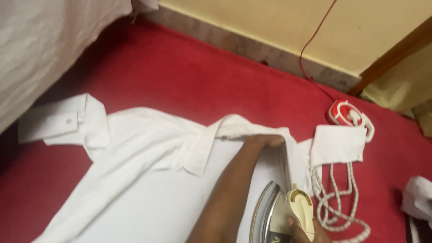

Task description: The person irons a white shirt on the floor, places it on a hanger, and buttons it.

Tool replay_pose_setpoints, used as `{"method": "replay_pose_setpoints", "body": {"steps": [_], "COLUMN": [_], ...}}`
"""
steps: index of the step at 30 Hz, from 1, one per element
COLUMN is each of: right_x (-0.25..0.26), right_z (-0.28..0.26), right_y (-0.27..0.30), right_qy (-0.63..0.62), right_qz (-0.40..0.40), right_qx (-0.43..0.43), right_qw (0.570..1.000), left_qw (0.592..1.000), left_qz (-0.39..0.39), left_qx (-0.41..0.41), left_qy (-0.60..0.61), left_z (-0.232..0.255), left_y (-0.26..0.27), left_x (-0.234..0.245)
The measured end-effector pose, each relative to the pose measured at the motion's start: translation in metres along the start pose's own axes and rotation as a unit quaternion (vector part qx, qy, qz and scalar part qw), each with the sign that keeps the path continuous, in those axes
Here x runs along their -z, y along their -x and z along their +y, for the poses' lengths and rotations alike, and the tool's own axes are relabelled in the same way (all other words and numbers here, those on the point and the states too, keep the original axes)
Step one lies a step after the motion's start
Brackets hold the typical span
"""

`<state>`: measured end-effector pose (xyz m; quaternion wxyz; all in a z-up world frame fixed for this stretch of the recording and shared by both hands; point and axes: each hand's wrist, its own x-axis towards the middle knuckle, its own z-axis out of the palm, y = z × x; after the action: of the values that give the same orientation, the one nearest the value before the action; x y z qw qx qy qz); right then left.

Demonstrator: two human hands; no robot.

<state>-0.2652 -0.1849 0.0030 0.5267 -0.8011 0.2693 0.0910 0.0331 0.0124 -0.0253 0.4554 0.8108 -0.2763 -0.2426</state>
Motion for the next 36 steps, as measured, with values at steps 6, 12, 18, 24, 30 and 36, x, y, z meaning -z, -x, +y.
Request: {"method": "replay_pose_setpoints", "body": {"steps": [6, 12, 18, 24, 30, 36], "right_x": [-0.053, -0.072, -0.081, -0.083, -0.107, -0.128], "right_z": [-0.136, -0.22, -0.271, -0.268, -0.293, -0.319], "right_y": [0.034, 0.025, -0.019, -0.036, 0.02, 0.007], "right_qy": [-0.028, -0.08, -0.032, -0.033, 0.095, 0.135], "right_qz": [0.112, 0.053, 0.008, -0.001, 0.01, 0.054], "right_qx": [-0.038, 0.038, 0.022, 0.073, 0.071, 0.122], "right_qw": [0.993, 0.995, 0.999, 0.997, 0.993, 0.982], "left_qw": [0.997, 0.943, 0.876, 0.884, 0.903, 0.922], "left_qz": [-0.015, 0.227, 0.399, 0.438, 0.389, 0.33], "left_qx": [-0.012, 0.018, 0.149, 0.144, 0.173, 0.198], "left_qy": [0.07, -0.243, -0.225, -0.078, -0.056, -0.045], "left_z": [0.017, 0.007, 0.02, -0.058, -0.083, -0.088], "left_y": [-0.017, 0.143, 0.244, 0.238, 0.223, 0.226], "left_x": [0.039, 0.032, 0.069, 0.101, 0.114, 0.129]}}
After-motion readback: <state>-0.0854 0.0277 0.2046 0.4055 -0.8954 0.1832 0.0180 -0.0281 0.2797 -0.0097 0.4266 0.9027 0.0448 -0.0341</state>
